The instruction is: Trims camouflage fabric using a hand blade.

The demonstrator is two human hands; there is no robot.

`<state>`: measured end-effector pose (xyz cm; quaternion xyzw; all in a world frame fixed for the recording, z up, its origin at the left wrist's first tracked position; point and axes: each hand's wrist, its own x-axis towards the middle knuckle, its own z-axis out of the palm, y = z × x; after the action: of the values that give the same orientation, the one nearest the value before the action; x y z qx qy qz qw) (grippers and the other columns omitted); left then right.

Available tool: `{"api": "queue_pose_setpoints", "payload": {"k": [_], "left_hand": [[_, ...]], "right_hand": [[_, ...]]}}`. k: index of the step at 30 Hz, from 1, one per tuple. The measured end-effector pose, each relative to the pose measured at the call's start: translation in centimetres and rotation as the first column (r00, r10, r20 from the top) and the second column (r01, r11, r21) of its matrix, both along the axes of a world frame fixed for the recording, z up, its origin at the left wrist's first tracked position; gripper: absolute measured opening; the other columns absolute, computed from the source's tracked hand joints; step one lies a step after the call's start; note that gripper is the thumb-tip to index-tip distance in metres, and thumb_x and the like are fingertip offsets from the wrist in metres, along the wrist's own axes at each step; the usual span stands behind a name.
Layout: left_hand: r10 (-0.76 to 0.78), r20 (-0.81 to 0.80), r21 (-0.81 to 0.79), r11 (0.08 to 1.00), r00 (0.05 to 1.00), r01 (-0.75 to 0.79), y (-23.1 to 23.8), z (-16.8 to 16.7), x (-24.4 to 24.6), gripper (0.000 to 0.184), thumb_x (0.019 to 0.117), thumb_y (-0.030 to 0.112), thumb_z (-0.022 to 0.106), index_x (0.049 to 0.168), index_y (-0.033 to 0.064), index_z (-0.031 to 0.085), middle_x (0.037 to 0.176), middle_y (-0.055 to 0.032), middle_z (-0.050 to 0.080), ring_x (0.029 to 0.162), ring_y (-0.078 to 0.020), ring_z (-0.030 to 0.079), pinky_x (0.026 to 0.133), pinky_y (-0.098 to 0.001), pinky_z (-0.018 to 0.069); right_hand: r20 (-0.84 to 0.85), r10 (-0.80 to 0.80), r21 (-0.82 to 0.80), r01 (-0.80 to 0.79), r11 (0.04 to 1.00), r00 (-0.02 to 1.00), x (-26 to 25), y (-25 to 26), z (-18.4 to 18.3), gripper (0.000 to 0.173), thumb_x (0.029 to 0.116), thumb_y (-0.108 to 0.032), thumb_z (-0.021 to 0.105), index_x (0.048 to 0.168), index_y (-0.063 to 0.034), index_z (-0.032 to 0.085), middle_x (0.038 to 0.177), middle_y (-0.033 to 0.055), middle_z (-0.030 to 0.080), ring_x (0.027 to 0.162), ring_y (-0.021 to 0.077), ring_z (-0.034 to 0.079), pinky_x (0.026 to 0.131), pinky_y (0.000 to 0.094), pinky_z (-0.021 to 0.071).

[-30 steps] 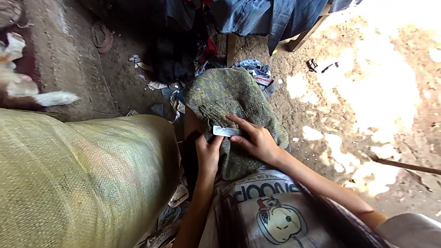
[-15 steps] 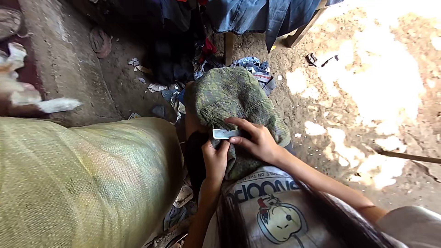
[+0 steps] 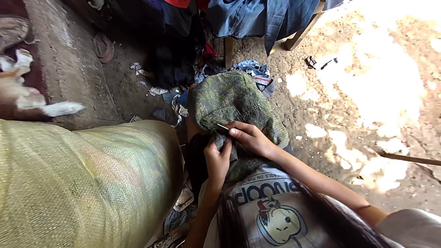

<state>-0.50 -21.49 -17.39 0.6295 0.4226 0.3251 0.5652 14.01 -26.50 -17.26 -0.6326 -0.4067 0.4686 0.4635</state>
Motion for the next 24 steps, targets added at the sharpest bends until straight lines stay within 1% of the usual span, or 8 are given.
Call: {"api": "queue_pose_setpoints", "payload": {"k": [2, 4, 6, 8, 11, 16, 20, 24], "left_hand": [[0.004, 0.033, -0.118, 0.993, 0.999, 0.000, 0.3, 0.0, 0.0, 0.008, 0.0899, -0.002, 0.068, 0.096, -0.0073, 0.069, 0.085, -0.0037, 0.074, 0.080, 0.0015, 0.070, 0.079, -0.0171, 0.0582], [0.015, 0.053, -0.224, 0.975, 0.999, -0.003, 0.6, 0.1, 0.0, 0.006, 0.0904, -0.003, 0.067, 0.096, -0.0058, 0.069, 0.083, -0.0023, 0.074, 0.079, -0.0003, 0.070, 0.079, -0.0191, 0.0591], [0.033, 0.061, -0.304, 0.953, 0.998, -0.013, 0.9, 0.3, 0.1, 0.007, 0.0898, -0.003, 0.066, 0.096, -0.0049, 0.068, 0.083, -0.0022, 0.073, 0.080, -0.0018, 0.070, 0.079, -0.0206, 0.0593], [0.051, 0.056, -0.359, 0.933, 0.997, -0.028, 1.2, 0.5, 0.2, 0.011, 0.0882, -0.006, 0.064, 0.099, -0.0052, 0.065, 0.084, -0.0014, 0.072, 0.080, -0.0012, 0.069, 0.079, -0.0198, 0.0585], [0.082, 0.054, -0.390, 0.919, 0.995, -0.055, 1.4, 0.7, 0.3, 0.014, 0.0877, -0.008, 0.062, 0.101, -0.0051, 0.063, 0.084, -0.0010, 0.071, 0.080, -0.0008, 0.068, 0.079, -0.0195, 0.0577], [0.119, 0.083, -0.362, 0.929, 0.989, -0.081, 1.2, 0.8, 0.5, 0.009, 0.0888, -0.008, 0.064, 0.096, -0.0035, 0.065, 0.081, -0.0005, 0.072, 0.078, -0.0019, 0.069, 0.078, -0.0201, 0.0586], [0.134, 0.091, -0.291, 0.951, 0.987, -0.102, 1.2, 0.7, 0.4, 0.008, 0.0863, -0.008, 0.064, 0.089, -0.0011, 0.068, 0.076, 0.0009, 0.071, 0.074, -0.0015, 0.069, 0.074, -0.0202, 0.0589], [0.113, 0.083, -0.192, 0.977, 0.990, -0.095, 0.9, 0.3, 0.2, 0.006, 0.0874, -0.006, 0.066, 0.090, -0.0018, 0.069, 0.077, 0.0005, 0.072, 0.074, -0.0005, 0.069, 0.074, -0.0193, 0.0589]], "right_hand": [[-0.234, 0.042, -0.018, -0.047, 0.999, 0.971, 0.7, 0.5, 0.2, 0.023, 0.1063, -0.022, 0.049, 0.112, -0.0090, 0.067, 0.075, -0.0112, 0.056, 0.060, -0.0061, 0.045, 0.056, 0.0128, 0.0381], [-0.303, 0.093, -0.021, -0.104, 0.994, 0.949, 1.1, 0.6, 0.0, 0.026, 0.1062, -0.022, 0.048, 0.121, -0.0094, 0.065, 0.078, -0.0105, 0.057, 0.061, -0.0059, 0.046, 0.057, 0.0126, 0.0390], [-0.160, 0.157, -0.035, -0.165, 0.986, 0.974, 1.5, 0.2, -0.5, 0.037, 0.1045, -0.032, 0.052, 0.136, -0.0151, 0.060, 0.091, -0.0065, 0.066, 0.076, -0.0032, 0.057, 0.073, 0.0191, 0.0493], [0.085, 0.215, -0.088, -0.207, 0.974, 0.973, 1.7, -0.2, -0.9, 0.053, 0.1014, -0.050, 0.053, 0.146, -0.0213, 0.054, 0.100, 0.0037, 0.071, 0.090, 0.0116, 0.066, 0.085, 0.0401, 0.0530], [0.408, 0.213, -0.050, -0.212, 0.976, 0.888, 1.6, -1.0, -1.0, 0.059, 0.1024, -0.055, 0.048, 0.148, -0.0167, 0.053, 0.095, 0.0164, 0.071, 0.085, 0.0326, 0.068, 0.076, 0.0555, 0.0529], [0.609, 0.094, 0.073, -0.174, 0.982, 0.787, 0.9, -1.6, -0.8, 0.052, 0.1054, -0.044, 0.047, 0.143, -0.0107, 0.058, 0.095, 0.0179, 0.071, 0.074, 0.0346, 0.070, 0.063, 0.0516, 0.0549], [0.629, 0.012, 0.128, -0.118, 0.985, 0.777, 0.0, -1.3, -0.8, 0.045, 0.1055, -0.042, 0.047, 0.136, -0.0154, 0.066, 0.088, 0.0149, 0.066, 0.067, 0.0290, 0.065, 0.056, 0.0442, 0.0525], [0.485, -0.001, 0.130, -0.071, 0.989, 0.875, -0.8, -0.9, -1.0, 0.043, 0.1081, -0.038, 0.044, 0.125, -0.0075, 0.070, 0.103, 0.0148, 0.073, 0.085, 0.0269, 0.072, 0.071, 0.0460, 0.0571]]}}
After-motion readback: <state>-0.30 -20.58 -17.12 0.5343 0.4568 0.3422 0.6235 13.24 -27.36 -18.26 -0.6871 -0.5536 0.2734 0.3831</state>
